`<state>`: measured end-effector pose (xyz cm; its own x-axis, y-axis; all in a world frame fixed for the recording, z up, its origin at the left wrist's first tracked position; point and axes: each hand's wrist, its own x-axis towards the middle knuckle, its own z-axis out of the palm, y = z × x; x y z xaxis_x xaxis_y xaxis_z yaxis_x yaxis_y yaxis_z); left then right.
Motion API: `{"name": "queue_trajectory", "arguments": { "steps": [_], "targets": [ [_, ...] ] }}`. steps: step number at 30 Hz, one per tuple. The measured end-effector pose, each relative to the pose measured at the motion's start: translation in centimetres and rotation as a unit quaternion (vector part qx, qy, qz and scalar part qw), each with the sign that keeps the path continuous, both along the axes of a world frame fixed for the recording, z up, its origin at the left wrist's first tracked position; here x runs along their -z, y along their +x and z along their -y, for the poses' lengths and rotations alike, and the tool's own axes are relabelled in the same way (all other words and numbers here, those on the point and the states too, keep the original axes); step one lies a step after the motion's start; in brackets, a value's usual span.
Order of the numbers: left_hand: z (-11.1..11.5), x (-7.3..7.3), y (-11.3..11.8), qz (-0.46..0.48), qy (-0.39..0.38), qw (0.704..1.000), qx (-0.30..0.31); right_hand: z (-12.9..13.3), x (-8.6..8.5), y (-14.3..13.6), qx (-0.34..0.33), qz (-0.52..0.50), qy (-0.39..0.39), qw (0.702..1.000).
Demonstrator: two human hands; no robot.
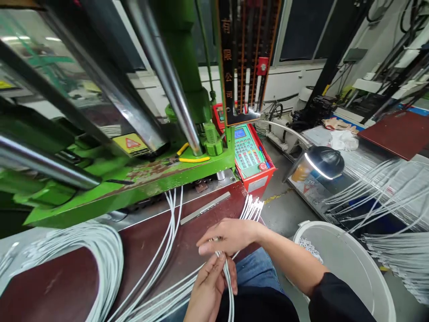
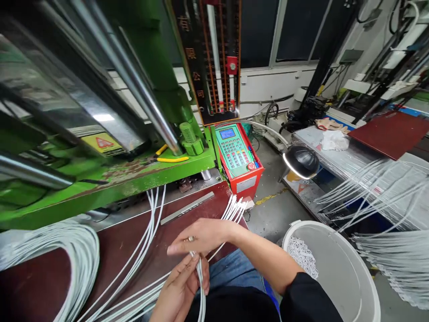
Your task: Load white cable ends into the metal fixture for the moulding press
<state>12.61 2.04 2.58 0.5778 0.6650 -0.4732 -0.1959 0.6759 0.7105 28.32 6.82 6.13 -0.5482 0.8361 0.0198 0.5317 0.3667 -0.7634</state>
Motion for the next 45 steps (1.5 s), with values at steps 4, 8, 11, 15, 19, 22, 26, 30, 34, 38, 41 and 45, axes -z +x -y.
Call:
{"name": "queue_trajectory", "arguments": {
  "steps": [4, 8, 11, 15, 19, 22, 26, 30, 34, 38, 41, 45],
  "targets": [
    [-1.0, -0.4, -1.3, 0.011, 0.011, 0.999, -0.028, -3.5, 1.1, 0.8, 0.168, 0.128, 0.138, 0.968],
    [-1.8, -0.9, -2.3, 0.039, 0.038, 0.997, -0.046, -6.1, 3.6, 0.2, 0.142, 0.266, 0.182, 0.936],
    [-2.0, -1.0, -2.5, 0.036, 0.050, 0.996, -0.058, -6.1, 4.1, -0.3, 0.121, 0.283, 0.207, 0.929],
    [-2.1, -0.7, -2.4, 0.028, 0.079, 0.996, -0.044, -4.2, 2.3, 0.1, 0.132, 0.294, 0.211, 0.923],
    [-2.4, -0.4, -2.2, 0.032, 0.086, 0.996, -0.017, -1.7, -0.1, 1.0, 0.196, 0.179, 0.123, 0.956],
    [-2.7, -0.4, -1.9, 0.031, 0.088, 0.996, 0.001, -0.3, -0.6, 1.1, 0.250, 0.002, -0.012, 0.968],
    [-2.8, -0.4, -1.5, 0.010, 0.104, 0.994, 0.020, 0.3, -0.3, 0.4, 0.251, -0.187, -0.158, 0.937],
    [-2.5, -0.3, -1.3, 0.005, 0.074, 0.997, 0.025, 0.1, -0.7, -0.2, 0.254, -0.251, -0.210, 0.910],
    [-2.3, -0.3, -1.3, -0.021, 0.069, 0.997, 0.030, -0.1, -1.2, -0.5, 0.238, -0.280, -0.253, 0.895],
    [-2.4, -0.2, -1.3, -0.035, 0.073, 0.996, 0.023, 0.0, -1.3, -0.7, 0.227, -0.283, -0.249, 0.898],
    [-2.4, -0.3, -1.2, -0.047, 0.078, 0.996, 0.012, 0.2, -1.1, -0.8, 0.232, -0.278, -0.236, 0.902],
    [-2.4, -0.6, -1.0, -0.070, 0.078, 0.994, 0.012, 0.2, -0.5, -0.9, 0.245, -0.253, -0.201, 0.914]
  ]
}}
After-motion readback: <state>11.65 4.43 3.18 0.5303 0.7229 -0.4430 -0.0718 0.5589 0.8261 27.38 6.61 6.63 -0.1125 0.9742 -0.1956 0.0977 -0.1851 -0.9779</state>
